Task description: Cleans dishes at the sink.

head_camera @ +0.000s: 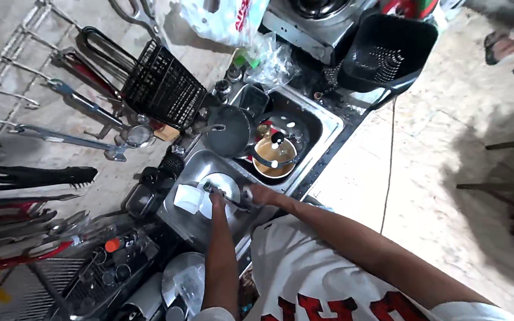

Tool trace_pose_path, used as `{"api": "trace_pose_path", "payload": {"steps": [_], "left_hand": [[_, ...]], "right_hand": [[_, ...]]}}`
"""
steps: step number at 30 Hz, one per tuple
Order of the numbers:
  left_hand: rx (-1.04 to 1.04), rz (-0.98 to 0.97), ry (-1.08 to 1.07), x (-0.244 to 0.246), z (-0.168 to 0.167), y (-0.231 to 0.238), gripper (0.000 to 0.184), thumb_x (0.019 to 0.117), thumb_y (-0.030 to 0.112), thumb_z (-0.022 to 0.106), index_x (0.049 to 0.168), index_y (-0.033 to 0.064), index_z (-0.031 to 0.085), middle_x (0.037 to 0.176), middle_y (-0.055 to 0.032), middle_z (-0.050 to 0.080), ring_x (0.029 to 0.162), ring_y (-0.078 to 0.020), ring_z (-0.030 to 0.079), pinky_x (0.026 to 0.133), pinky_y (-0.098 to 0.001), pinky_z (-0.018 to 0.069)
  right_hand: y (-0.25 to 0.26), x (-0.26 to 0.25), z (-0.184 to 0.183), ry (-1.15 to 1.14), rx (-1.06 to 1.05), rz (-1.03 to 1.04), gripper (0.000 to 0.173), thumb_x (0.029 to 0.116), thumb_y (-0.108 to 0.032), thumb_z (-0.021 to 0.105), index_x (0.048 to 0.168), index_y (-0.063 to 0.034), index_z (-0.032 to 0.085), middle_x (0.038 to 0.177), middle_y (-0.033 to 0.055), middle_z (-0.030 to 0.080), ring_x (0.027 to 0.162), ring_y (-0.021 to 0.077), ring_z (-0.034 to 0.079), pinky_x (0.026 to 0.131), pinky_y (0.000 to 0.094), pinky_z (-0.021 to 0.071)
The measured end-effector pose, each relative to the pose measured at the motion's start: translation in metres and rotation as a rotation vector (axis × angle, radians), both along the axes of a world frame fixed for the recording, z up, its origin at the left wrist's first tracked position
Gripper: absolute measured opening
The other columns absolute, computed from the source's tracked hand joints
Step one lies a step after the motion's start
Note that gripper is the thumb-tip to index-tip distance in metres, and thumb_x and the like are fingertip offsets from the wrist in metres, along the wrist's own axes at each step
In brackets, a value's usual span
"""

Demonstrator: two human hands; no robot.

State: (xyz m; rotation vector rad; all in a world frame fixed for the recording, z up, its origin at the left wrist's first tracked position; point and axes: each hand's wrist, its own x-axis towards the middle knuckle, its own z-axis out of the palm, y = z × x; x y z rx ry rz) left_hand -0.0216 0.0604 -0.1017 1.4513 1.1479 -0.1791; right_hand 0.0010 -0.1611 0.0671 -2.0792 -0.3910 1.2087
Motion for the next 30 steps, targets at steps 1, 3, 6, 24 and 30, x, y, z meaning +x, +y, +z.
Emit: {"api": "trace_pose_path", "payload": {"steps": [1, 3, 6, 24, 30], "left_hand": [[0.051, -0.043, 0.037, -0.003, -0.004, 0.002, 0.027, 0.1094, 0.013, 0.04, 0.124, -0.0067, 0.051, 0.09, -0.014, 0.055, 0.072, -0.0194, 0.054, 0.069, -0.0364, 0.0513], [0.123, -0.108, 0.052, -0.006, -0.011, 0.008, 0.033, 0.1034, 0.005, 0.05, 0.133, -0.009, 0.05, 0.109, -0.0243, 0.063, 0.089, -0.0278, 0.064, 0.081, -0.0434, 0.0556], [0.278, -0.236, 0.119, -0.008, -0.011, 0.012, 0.046, 0.0978, 0.005, 0.061, 0.14, -0.0075, 0.047, 0.125, -0.0282, 0.063, 0.11, -0.036, 0.065, 0.094, -0.0504, 0.0545], [0.394, -0.324, -0.021, 0.126, 0.117, -0.077, 0.045, 0.095, 0.019, 0.072, 0.128, -0.0061, 0.057, 0.112, -0.0268, 0.068, 0.1, -0.037, 0.069, 0.09, -0.0527, 0.0572], [0.325, -0.202, -0.187, 0.116, 0.151, -0.104, 0.039, 0.099, 0.013, 0.064, 0.131, -0.0047, 0.051, 0.107, -0.0238, 0.067, 0.088, -0.0308, 0.071, 0.077, -0.0482, 0.0617]], "right_hand": [[-0.008, 0.01, 0.003, 0.001, -0.003, -0.103, 0.039, 0.0973, -0.018, 0.065, 0.132, -0.0007, 0.062, 0.126, 0.0265, 0.065, 0.12, 0.0428, 0.062, 0.104, 0.0627, 0.0468], [-0.024, 0.03, -0.001, -0.053, -0.033, -0.351, 0.036, 0.0988, -0.03, 0.064, 0.128, -0.0083, 0.066, 0.114, 0.0202, 0.071, 0.106, 0.0377, 0.069, 0.094, 0.0614, 0.0536], [-0.045, 0.055, 0.009, -0.2, -0.09, -0.676, 0.049, 0.0971, -0.053, 0.063, 0.126, -0.0125, 0.065, 0.106, 0.021, 0.071, 0.095, 0.0418, 0.07, 0.079, 0.0665, 0.0544], [-0.016, 0.198, 0.031, -0.327, -0.232, -0.654, 0.038, 0.0883, -0.02, 0.072, 0.123, -0.0058, 0.066, 0.11, 0.0242, 0.071, 0.104, 0.044, 0.07, 0.083, 0.0645, 0.0559], [-0.045, 0.197, 0.041, -0.398, -0.159, -0.674, 0.036, 0.0859, -0.023, 0.072, 0.117, -0.0059, 0.067, 0.104, 0.0222, 0.072, 0.098, 0.0424, 0.071, 0.081, 0.0645, 0.056]]}}
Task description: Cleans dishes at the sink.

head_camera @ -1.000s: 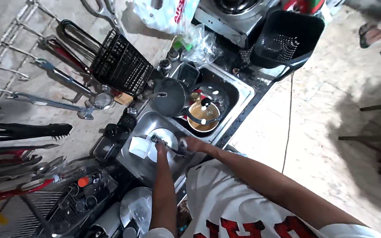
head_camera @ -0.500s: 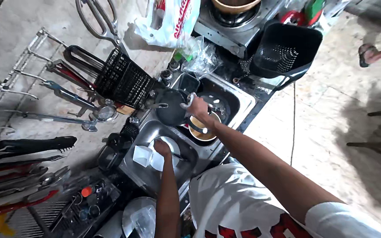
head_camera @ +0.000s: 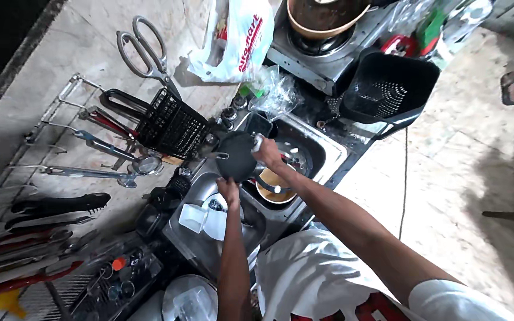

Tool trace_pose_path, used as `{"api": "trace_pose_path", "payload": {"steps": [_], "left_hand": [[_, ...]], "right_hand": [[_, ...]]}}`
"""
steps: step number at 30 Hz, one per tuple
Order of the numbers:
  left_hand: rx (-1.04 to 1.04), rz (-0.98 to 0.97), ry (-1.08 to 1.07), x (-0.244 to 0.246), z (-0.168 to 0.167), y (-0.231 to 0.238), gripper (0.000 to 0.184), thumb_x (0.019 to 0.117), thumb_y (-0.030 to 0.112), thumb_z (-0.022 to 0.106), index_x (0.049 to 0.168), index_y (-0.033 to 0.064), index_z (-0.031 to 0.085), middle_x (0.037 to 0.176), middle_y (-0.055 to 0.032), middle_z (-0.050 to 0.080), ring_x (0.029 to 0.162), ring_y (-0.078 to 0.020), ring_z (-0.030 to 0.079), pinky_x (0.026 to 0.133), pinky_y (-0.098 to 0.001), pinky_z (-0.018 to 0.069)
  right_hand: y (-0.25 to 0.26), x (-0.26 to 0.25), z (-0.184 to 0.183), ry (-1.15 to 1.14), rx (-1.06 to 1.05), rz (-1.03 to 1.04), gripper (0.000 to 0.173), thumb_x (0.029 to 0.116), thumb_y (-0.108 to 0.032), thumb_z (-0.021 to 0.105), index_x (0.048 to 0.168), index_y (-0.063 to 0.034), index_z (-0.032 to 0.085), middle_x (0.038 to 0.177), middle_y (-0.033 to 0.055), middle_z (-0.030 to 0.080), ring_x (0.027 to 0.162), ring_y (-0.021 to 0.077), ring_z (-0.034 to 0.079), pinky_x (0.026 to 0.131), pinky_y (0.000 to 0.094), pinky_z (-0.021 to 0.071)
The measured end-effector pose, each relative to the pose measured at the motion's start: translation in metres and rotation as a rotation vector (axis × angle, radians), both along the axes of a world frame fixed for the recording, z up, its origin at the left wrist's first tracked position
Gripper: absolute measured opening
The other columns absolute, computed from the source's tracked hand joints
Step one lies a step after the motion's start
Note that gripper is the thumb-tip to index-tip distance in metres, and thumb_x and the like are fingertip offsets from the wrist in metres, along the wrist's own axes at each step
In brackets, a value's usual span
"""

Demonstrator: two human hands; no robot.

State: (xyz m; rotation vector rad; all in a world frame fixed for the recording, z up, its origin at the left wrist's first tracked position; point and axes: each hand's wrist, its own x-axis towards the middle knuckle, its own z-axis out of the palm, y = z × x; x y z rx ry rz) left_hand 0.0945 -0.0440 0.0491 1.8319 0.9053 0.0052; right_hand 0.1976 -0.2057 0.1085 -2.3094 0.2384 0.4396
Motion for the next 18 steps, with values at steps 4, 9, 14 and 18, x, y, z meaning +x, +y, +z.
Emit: {"api": "trace_pose_path", "payload": {"steps": [4, 9, 14, 18], "left_hand": [[-0.083, -0.015, -0.02, -0.004, 0.021, -0.031, 0.038, 0.1015, 0.013, 0.061, 0.134, -0.0038, 0.052, 0.109, -0.0238, 0.066, 0.086, -0.03, 0.07, 0.075, -0.0475, 0.0609], [-0.203, -0.108, -0.019, -0.002, 0.016, -0.078, 0.036, 0.1024, 0.011, 0.057, 0.134, -0.0055, 0.055, 0.107, -0.0243, 0.067, 0.083, -0.0287, 0.069, 0.075, -0.0452, 0.0608], [-0.293, -0.188, 0.068, 0.009, 0.01, -0.12, 0.03, 0.1068, 0.016, 0.052, 0.126, -0.0049, 0.06, 0.104, -0.0218, 0.068, 0.084, -0.0263, 0.069, 0.076, -0.0429, 0.0598], [-0.251, -0.217, 0.143, 0.016, 0.003, -0.145, 0.029, 0.1051, 0.011, 0.05, 0.127, -0.0062, 0.058, 0.104, -0.023, 0.067, 0.086, -0.0284, 0.069, 0.079, -0.0447, 0.0591]], "right_hand": [[-0.035, -0.016, 0.038, -0.014, 0.019, -0.024, 0.036, 0.0854, -0.021, 0.074, 0.117, -0.0058, 0.066, 0.101, 0.0231, 0.071, 0.095, 0.0439, 0.07, 0.078, 0.0662, 0.0552], [-0.078, -0.048, 0.062, -0.108, 0.055, -0.039, 0.034, 0.0868, -0.02, 0.076, 0.116, -0.0072, 0.063, 0.091, 0.0228, 0.068, 0.073, 0.0424, 0.068, 0.06, 0.0635, 0.0545], [-0.096, -0.053, 0.081, -0.192, -0.037, -0.041, 0.026, 0.0888, -0.017, 0.074, 0.11, -0.004, 0.064, 0.086, 0.0225, 0.067, 0.072, 0.043, 0.067, 0.059, 0.0633, 0.053], [-0.106, -0.053, 0.076, -0.218, -0.098, -0.048, 0.024, 0.0887, -0.015, 0.071, 0.109, -0.0058, 0.063, 0.083, 0.0218, 0.065, 0.07, 0.0427, 0.066, 0.057, 0.0629, 0.0515]]}}
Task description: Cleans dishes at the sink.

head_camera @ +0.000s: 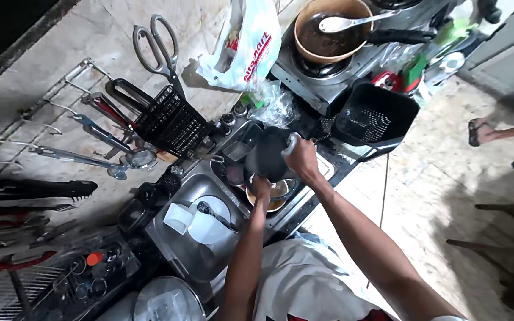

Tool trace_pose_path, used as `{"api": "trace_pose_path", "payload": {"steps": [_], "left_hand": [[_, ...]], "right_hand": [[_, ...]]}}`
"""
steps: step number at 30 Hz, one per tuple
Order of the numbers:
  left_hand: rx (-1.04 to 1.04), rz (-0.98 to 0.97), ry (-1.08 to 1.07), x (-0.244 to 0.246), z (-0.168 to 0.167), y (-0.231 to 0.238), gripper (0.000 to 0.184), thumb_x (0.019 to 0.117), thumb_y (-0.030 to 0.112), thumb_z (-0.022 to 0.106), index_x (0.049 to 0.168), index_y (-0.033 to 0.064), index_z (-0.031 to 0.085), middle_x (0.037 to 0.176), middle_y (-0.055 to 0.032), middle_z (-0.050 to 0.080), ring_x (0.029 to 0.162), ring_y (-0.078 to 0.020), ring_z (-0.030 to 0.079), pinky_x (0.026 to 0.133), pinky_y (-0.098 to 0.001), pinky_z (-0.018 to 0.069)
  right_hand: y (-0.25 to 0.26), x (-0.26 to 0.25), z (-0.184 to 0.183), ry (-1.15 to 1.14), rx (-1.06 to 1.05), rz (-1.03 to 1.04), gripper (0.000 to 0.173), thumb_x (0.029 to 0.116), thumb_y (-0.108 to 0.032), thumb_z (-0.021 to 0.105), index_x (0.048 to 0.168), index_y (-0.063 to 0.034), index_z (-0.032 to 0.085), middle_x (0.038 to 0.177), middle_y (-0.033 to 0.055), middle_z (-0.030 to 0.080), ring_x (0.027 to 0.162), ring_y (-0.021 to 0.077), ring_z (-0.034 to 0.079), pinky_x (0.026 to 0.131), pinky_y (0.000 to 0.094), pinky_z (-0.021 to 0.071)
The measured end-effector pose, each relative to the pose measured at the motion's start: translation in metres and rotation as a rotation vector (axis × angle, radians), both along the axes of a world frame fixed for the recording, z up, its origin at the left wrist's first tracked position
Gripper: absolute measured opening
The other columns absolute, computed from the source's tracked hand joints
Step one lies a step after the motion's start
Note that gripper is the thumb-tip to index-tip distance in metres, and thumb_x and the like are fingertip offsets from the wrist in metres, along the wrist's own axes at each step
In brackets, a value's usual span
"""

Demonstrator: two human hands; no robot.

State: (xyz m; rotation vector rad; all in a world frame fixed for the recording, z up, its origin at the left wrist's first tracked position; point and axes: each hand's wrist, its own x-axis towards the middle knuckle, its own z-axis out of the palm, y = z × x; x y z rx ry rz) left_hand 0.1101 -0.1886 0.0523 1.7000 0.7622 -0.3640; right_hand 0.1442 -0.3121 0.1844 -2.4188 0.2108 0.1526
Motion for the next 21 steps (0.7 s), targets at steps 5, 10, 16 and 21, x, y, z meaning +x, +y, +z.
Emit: {"api": "trace_pose_path", "payload": {"steps": [5, 10, 16, 21], "left_hand": [[-0.043, -0.006, -0.018, 0.011, -0.031, -0.016, 0.028, 0.1035, 0.014, 0.057, 0.125, -0.0036, 0.062, 0.112, -0.0241, 0.068, 0.098, -0.0327, 0.069, 0.087, -0.0496, 0.0577], [0.009, -0.092, 0.03, 0.022, -0.03, -0.027, 0.028, 0.1018, 0.017, 0.06, 0.123, -0.0009, 0.066, 0.119, -0.0234, 0.068, 0.113, -0.0346, 0.065, 0.098, -0.0527, 0.052], [-0.185, -0.07, -0.081, 0.021, -0.039, -0.04, 0.027, 0.1022, 0.014, 0.061, 0.121, -0.0045, 0.064, 0.117, -0.0233, 0.066, 0.11, -0.0302, 0.063, 0.096, -0.0478, 0.0527], [-0.197, -0.179, 0.187, -0.011, 0.141, -0.034, 0.044, 0.1103, 0.0, 0.031, 0.154, -0.004, 0.032, 0.157, -0.0196, 0.041, 0.142, -0.0244, 0.043, 0.118, -0.0373, 0.0339]], "right_hand": [[0.001, 0.004, -0.001, -0.026, -0.092, -0.037, 0.017, 0.0895, -0.014, 0.069, 0.103, -0.0047, 0.063, 0.079, 0.0215, 0.065, 0.069, 0.0434, 0.067, 0.055, 0.062, 0.0512], [0.006, 0.009, 0.004, -0.035, -0.177, -0.013, 0.016, 0.0912, -0.012, 0.066, 0.105, -0.0045, 0.064, 0.083, 0.0231, 0.066, 0.075, 0.0448, 0.068, 0.058, 0.0625, 0.0524], [0.024, 0.005, 0.0, -0.069, -0.293, 0.042, 0.025, 0.0923, -0.013, 0.067, 0.116, -0.0047, 0.065, 0.096, 0.0244, 0.068, 0.08, 0.0452, 0.069, 0.064, 0.0628, 0.0555], [0.044, -0.012, 0.009, 0.078, -0.363, 0.234, 0.043, 0.0945, -0.009, 0.065, 0.137, -0.0056, 0.06, 0.11, 0.0287, 0.066, 0.09, 0.0476, 0.069, 0.075, 0.0621, 0.0567]]}}
